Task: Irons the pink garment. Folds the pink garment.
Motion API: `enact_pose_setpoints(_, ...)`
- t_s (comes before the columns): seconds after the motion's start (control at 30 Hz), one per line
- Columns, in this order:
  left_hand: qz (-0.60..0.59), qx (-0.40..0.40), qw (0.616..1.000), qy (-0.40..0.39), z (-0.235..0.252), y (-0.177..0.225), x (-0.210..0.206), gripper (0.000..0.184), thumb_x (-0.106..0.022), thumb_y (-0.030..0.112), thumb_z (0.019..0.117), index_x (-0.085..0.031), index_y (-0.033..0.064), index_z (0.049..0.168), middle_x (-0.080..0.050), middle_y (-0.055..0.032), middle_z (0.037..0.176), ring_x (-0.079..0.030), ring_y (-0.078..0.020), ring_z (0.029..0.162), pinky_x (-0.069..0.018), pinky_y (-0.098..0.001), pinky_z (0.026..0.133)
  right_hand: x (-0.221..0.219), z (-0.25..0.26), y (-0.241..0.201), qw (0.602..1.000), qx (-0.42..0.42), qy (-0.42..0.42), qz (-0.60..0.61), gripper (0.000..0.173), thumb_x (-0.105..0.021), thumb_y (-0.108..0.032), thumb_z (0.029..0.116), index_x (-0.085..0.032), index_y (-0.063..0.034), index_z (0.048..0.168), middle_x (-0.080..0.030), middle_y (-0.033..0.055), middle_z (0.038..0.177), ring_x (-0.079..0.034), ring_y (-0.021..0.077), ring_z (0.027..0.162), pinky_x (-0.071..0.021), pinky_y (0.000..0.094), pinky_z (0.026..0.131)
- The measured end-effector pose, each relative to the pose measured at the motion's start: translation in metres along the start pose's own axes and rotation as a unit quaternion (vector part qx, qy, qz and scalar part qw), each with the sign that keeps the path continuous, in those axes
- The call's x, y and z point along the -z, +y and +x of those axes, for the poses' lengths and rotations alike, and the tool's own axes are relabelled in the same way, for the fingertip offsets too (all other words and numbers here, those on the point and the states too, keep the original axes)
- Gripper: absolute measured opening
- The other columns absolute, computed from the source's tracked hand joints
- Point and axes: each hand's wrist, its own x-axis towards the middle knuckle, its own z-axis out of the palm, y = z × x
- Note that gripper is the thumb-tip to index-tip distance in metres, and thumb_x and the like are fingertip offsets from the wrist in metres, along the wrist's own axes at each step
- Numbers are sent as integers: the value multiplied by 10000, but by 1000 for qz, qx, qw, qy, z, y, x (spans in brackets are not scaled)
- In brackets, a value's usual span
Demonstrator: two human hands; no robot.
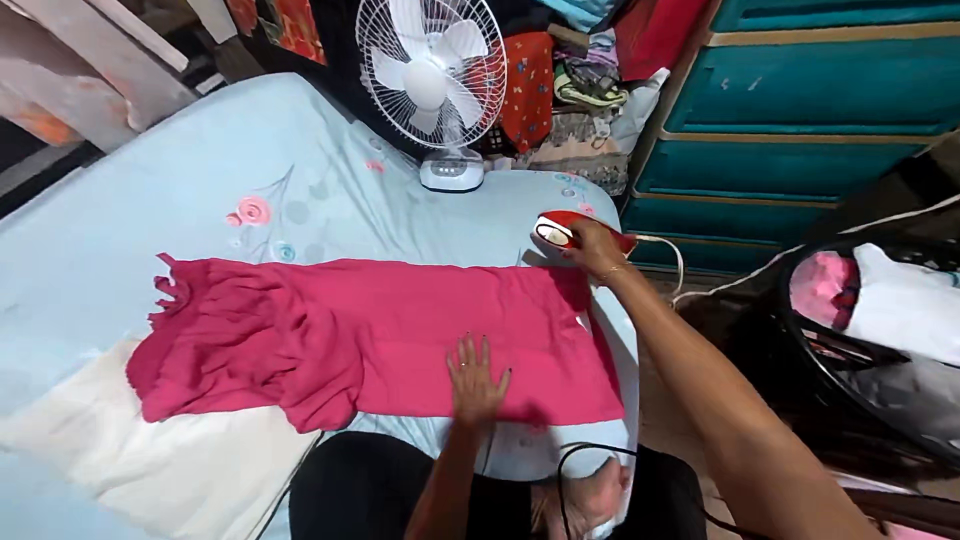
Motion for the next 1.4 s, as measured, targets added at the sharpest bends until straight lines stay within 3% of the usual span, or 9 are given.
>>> enact_pose_setpoints(0.1, 22, 8, 1000, 6, 0, 0, -2, 738, -554, 525, 942, -546, 21, 1481, -447, -297, 1555, -405, -494, 1460, -243, -737, 1152, -51, 43, 3, 996, 34, 63, -51, 318, -705, 8, 895, -636, 98, 1192, -629, 337, 1219, -595, 522, 1192, -465, 688, 968)
enact_pose_setpoints(0.17, 42, -26, 996, 80, -2, -5, -12, 730, -531, 552, 920, -629, 4, 1392, -548, -307, 1459, -517, -504, 1369, -336, -755, 1082, -88, 59, 11, 992, 59, 91, -61, 265, -641, 2, 941, -647, 92, 1190, -627, 351, 1211, -593, 544, 1179, -460, 701, 945)
enact_pose_setpoints(0.3, 24, -24, 997, 66, 0, -7, -12, 730, -527, 539, 902, -625, 11, 1397, -542, -304, 1467, -497, -513, 1381, -311, -755, 1096, -139, 67, 27, 983, 115, 104, -96, 190, -649, -67, 965, -709, 38, 1111, -662, 309, 1191, -621, 513, 1137, -463, 646, 998)
enact_pose_setpoints(0.6, 29, -37, 994, 97, -3, -6, -18, 707, -463, 533, 947, -628, 13, 1397, -556, -293, 1458, -513, -504, 1371, -324, -752, 1085, -131, 47, 34, 964, 205, 142, -90, 210, -593, -29, 985, -701, 59, 1143, -688, 274, 1198, -649, 451, 1178, -492, 574, 1045)
enact_pose_setpoints(0.73, 9, -14, 998, 63, -4, -3, -14, 699, -507, 487, 942, -581, 7, 1445, -500, -304, 1508, -441, -521, 1424, -262, -768, 1111, -96, -29, 27, 997, -18, 70, 8, 397, -537, -235, 1070, -631, 35, 1346, -644, 248, 1337, -606, 401, 1279, -454, 545, 1104)
enact_pose_setpoints(0.87, -3, -20, 999, 38, -4, -3, -8, 713, -531, 472, 956, -537, -16, 1476, -454, -332, 1533, -400, -540, 1444, -230, -771, 1130, -83, -107, 42, 972, -210, -2, 106, 504, -510, -395, 1078, -667, 52, 1251, -660, 277, 1242, -618, 403, 1214, -446, 565, 1065)
enact_pose_setpoints(1.13, -120, 48, 985, -118, -15, 3, 41, 639, -531, 319, 1045, -369, 29, 1590, -273, -279, 1658, -239, -436, 1557, -120, -654, 1244, -96, -133, 40, 973, -220, -17, 75, 438, -616, -309, 1035, -654, 86, 1220, -623, 315, 1264, -595, 448, 1219, -450, 592, 1048)
enact_pose_setpoints(1.27, -168, 63, 981, -76, -32, -14, 80, 553, -591, 223, 1019, -484, 39, 1529, -357, -245, 1632, -361, -404, 1511, -224, -606, 1235, -89, -144, 36, 972, -231, 27, 33, 453, -460, -258, 1107, -554, 109, 1357, -613, 372, 1285, -591, 525, 1231, -436, 658, 1043)
enact_pose_setpoints(1.4, -133, 140, 981, -14, -36, -52, 134, 454, -577, 199, 1022, -585, 22, 1440, -433, -259, 1580, -395, -425, 1483, -250, -599, 1227, -85, -159, 64, 970, -224, 63, 66, 400, -525, -202, 1084, -590, 146, 1270, -614, 410, 1221, -581, 568, 1194, -412, 690, 1021)
